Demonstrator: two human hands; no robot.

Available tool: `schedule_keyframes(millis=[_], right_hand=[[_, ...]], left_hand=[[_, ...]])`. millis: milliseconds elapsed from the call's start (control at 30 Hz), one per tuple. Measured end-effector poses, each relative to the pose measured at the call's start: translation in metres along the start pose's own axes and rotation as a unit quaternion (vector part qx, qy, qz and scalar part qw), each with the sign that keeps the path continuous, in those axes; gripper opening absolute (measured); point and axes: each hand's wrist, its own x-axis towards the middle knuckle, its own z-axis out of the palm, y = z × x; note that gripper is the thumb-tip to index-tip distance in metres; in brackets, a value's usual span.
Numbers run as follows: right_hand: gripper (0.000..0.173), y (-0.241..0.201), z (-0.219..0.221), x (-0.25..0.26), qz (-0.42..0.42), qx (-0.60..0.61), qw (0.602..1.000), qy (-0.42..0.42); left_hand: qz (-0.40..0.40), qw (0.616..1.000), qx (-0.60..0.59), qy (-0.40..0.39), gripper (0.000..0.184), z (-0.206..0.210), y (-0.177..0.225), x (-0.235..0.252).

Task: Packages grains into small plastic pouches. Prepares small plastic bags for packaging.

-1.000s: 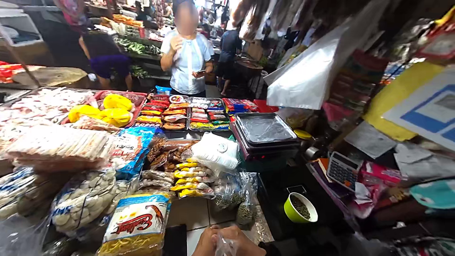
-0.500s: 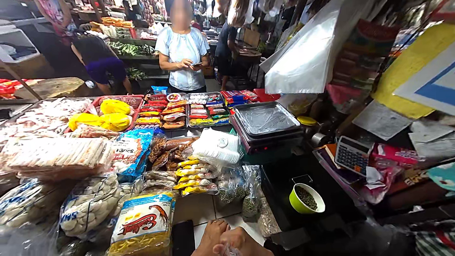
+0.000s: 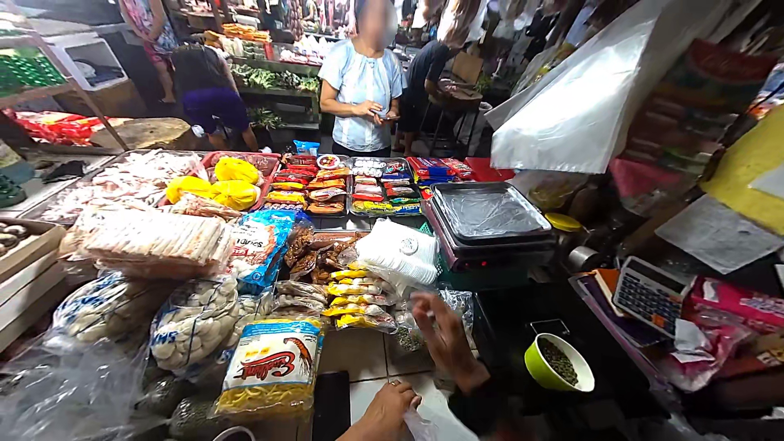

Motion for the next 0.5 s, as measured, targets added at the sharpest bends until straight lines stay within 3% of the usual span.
schedule_keyframes(millis=[67,133,200,267,367,500], right_hand=[[0.051,0.02,0.012,0.039,0.056,-0.153,0.986,-0.022],[0.065,0.037,0.03,0.071,0.123,-0.268,0.947,-0.129],[0.055,0.051,0.046,0.093,0.135,-0.339,0.909,-0.203],[0.038,0.056,0.052,0.11,0.13,-0.35,0.895,-0.244],[0.027,0.041,0.034,0.138,0.143,-0.297,0.888,-0.319],[0.024,0.01,-0.011,0.173,0.1,-0.25,0.923,-0.276]], left_hand=[[-0.002,1.0,0.007,-0.009,0.031,0.0,-0.002,0.002],[-0.02,0.999,0.009,-0.033,0.032,-0.005,0.002,0.003],[-0.029,0.998,0.014,-0.046,0.033,-0.006,0.004,0.005],[-0.031,0.998,0.019,-0.049,0.034,-0.007,0.003,0.005],[-0.023,0.999,0.015,-0.042,0.034,-0.009,0.0,0.007],[-0.015,0.999,0.003,-0.048,0.033,-0.01,-0.006,0.008]])
